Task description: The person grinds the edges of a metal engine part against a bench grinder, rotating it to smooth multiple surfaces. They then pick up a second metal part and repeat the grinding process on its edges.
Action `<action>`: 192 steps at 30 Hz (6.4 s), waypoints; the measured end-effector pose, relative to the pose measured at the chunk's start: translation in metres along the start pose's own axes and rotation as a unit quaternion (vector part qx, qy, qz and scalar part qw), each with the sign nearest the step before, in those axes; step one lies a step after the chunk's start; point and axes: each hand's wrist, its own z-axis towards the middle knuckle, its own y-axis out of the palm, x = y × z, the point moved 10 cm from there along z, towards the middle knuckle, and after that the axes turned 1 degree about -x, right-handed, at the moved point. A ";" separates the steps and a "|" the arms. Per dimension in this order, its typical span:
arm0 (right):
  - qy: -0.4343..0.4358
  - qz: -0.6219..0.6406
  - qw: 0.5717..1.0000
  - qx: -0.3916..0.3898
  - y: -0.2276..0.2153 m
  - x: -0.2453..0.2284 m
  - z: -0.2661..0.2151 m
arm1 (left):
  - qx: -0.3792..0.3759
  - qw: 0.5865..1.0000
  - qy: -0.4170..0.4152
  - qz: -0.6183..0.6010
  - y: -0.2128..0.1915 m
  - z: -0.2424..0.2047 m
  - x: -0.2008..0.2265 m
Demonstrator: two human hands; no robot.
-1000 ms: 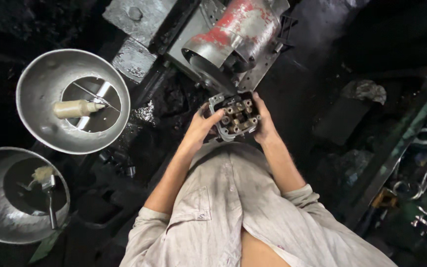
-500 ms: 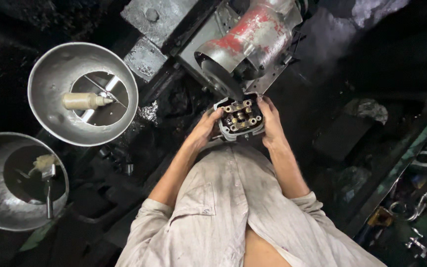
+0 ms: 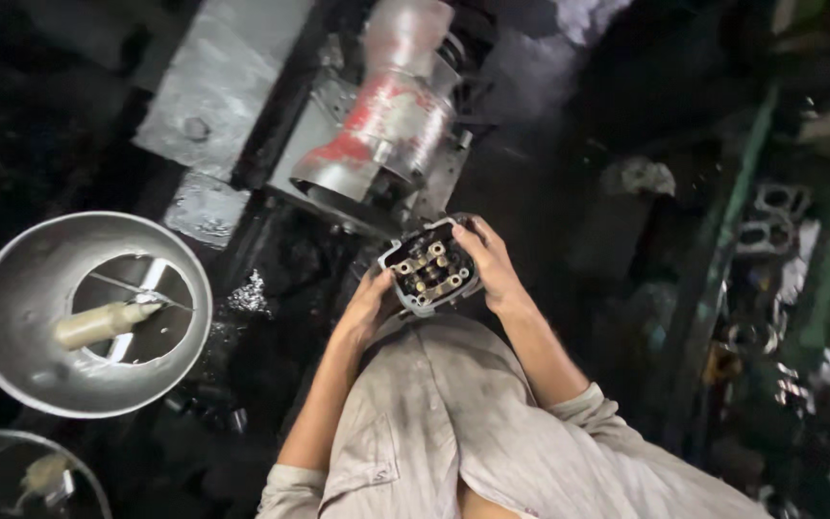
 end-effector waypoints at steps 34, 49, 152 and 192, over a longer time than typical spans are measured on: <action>-0.059 -0.129 0.989 -0.048 0.035 0.018 0.004 | -0.003 0.991 0.081 -0.108 -0.006 -0.003 0.013; -0.006 -0.092 0.989 -0.118 0.027 0.018 0.005 | 0.059 0.942 0.176 0.279 0.011 -0.058 0.069; -0.289 -0.205 0.935 0.001 0.016 -0.033 -0.058 | -0.183 0.970 0.161 -0.015 0.047 0.046 0.018; -0.230 -0.111 0.965 -0.054 0.010 0.033 -0.054 | -0.091 0.944 0.241 0.206 0.026 -0.004 0.034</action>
